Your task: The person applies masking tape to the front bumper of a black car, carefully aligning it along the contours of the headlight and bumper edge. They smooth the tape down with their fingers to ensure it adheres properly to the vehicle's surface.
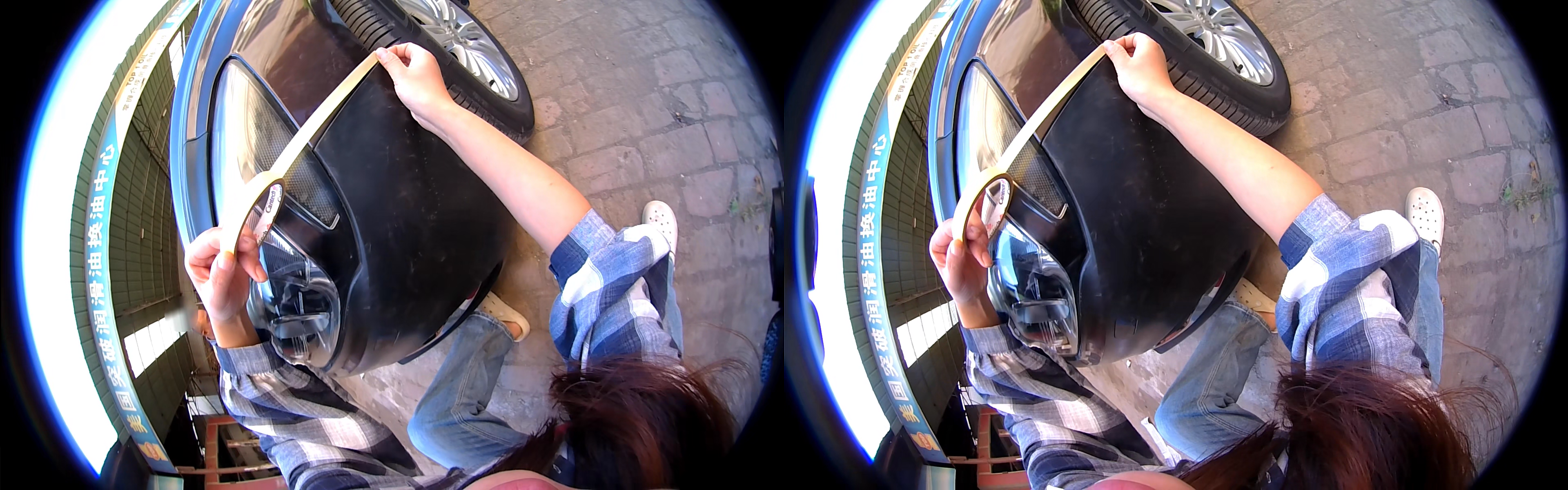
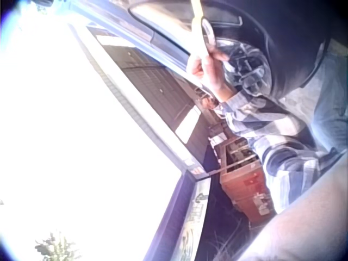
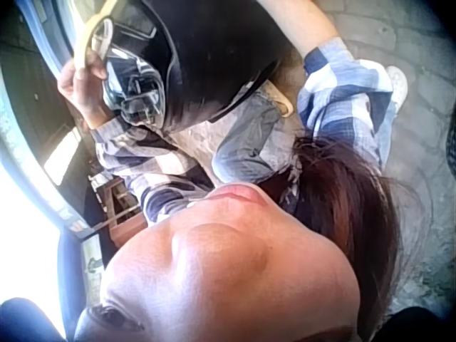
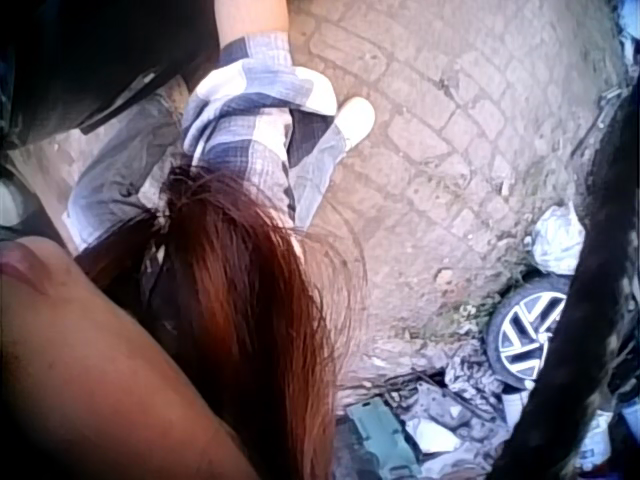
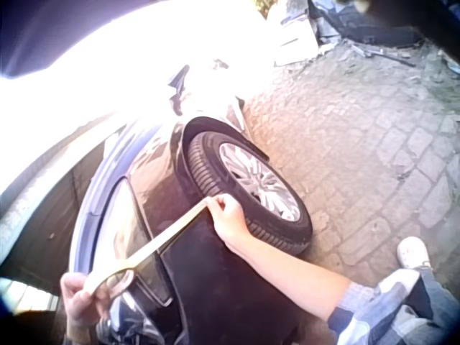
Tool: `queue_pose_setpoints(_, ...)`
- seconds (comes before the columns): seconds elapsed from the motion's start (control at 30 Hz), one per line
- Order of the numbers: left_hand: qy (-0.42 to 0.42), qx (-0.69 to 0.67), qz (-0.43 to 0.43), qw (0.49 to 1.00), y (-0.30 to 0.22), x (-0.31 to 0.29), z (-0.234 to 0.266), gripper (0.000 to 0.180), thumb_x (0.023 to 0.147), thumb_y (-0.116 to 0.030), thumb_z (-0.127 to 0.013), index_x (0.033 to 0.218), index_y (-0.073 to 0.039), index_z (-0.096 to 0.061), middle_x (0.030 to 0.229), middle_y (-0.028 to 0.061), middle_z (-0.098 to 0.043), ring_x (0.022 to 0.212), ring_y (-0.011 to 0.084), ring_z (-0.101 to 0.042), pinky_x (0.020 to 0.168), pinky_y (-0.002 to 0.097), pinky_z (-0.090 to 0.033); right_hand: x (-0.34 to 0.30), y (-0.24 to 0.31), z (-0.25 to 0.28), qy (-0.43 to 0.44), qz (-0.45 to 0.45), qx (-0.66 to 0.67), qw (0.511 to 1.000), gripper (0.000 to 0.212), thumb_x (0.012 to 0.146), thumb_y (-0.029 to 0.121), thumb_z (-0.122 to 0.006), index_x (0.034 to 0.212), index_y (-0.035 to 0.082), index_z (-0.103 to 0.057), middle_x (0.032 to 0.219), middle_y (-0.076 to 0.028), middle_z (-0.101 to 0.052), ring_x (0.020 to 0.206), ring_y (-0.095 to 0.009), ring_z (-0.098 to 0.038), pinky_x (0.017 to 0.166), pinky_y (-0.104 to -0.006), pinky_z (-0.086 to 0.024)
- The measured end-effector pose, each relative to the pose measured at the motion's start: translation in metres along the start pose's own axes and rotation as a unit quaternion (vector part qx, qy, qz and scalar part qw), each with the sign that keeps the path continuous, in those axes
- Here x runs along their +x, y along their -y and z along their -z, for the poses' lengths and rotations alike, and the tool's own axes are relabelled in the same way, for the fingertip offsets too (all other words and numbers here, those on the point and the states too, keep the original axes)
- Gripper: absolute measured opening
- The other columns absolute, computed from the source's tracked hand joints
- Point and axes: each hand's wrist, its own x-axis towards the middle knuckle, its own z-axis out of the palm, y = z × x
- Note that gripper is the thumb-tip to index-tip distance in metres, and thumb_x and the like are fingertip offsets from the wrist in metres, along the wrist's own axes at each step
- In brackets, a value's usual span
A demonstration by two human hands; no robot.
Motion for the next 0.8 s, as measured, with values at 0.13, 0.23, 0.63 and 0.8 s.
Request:
queue_pose_setpoints(0.13, -0.002, -0.001, 0.002, 1.0, 0.0009, 0.0012, -0.0015, 0.03, 0.094, -0.023, -0.065, 0.095, 0.008, -0.068, 0.088, 0.0165, -0.07, 0.052, 0.0138, -0.064, 0.053, 0.0204, -0.049, 0.0026, -0.0023, 0.0009, -0.008, 0.01, 0.0, 1.0, 0.024, 0.096, 0.023, -0.067, 0.096, -0.001, -0.064, 0.086, -0.005, -0.066, 0.078, -0.012, -0.059, 0.073, -0.0294, -0.05)
queue_pose_setpoints(0.23, 0.015, 0.004, 0.019, 1.0, -0.0021, 0.0005, 0.0023, 0.03, 0.093, -0.023, -0.066, 0.095, 0.007, -0.069, 0.087, 0.0156, -0.071, 0.052, 0.0139, -0.065, 0.066, 0.0246, -0.054, 0.0026, -0.0021, 0.0001, -0.006, 0.014, -0.002, 1.0, 0.024, 0.096, 0.023, -0.066, 0.096, -0.001, -0.064, 0.085, -0.005, -0.066, 0.078, -0.012, -0.059, 0.073, -0.0298, -0.05)
queue_pose_setpoints(0.63, 0.028, 0.027, 0.03, 0.999, -0.0027, -0.0003, 0.0027, 0.031, 0.091, -0.025, -0.067, 0.093, 0.005, -0.07, 0.084, 0.0119, -0.072, 0.051, 0.0141, -0.066, 0.098, 0.034, -0.045, 0.0, -0.0008, -0.0013, -0.024, 0.024, -0.019, 0.999, 0.025, 0.097, 0.024, -0.065, 0.097, -0.001, -0.064, 0.086, -0.005, -0.065, 0.078, -0.012, -0.058, 0.073, -0.029, -0.049)
queue_pose_setpoints(0.8, 0.029, 0.033, 0.025, 0.999, -0.0044, 0.0017, -0.001, 0.031, 0.091, -0.026, -0.067, 0.094, 0.005, -0.07, 0.084, 0.0119, -0.072, 0.051, 0.0141, -0.065, 0.098, 0.0342, -0.045, 0.0002, -0.0003, -0.0014, -0.028, 0.029, -0.023, 0.999, 0.024, 0.096, 0.023, -0.066, 0.095, -0.001, -0.063, 0.084, -0.006, -0.065, 0.077, -0.013, -0.059, 0.071, -0.0309, -0.05)
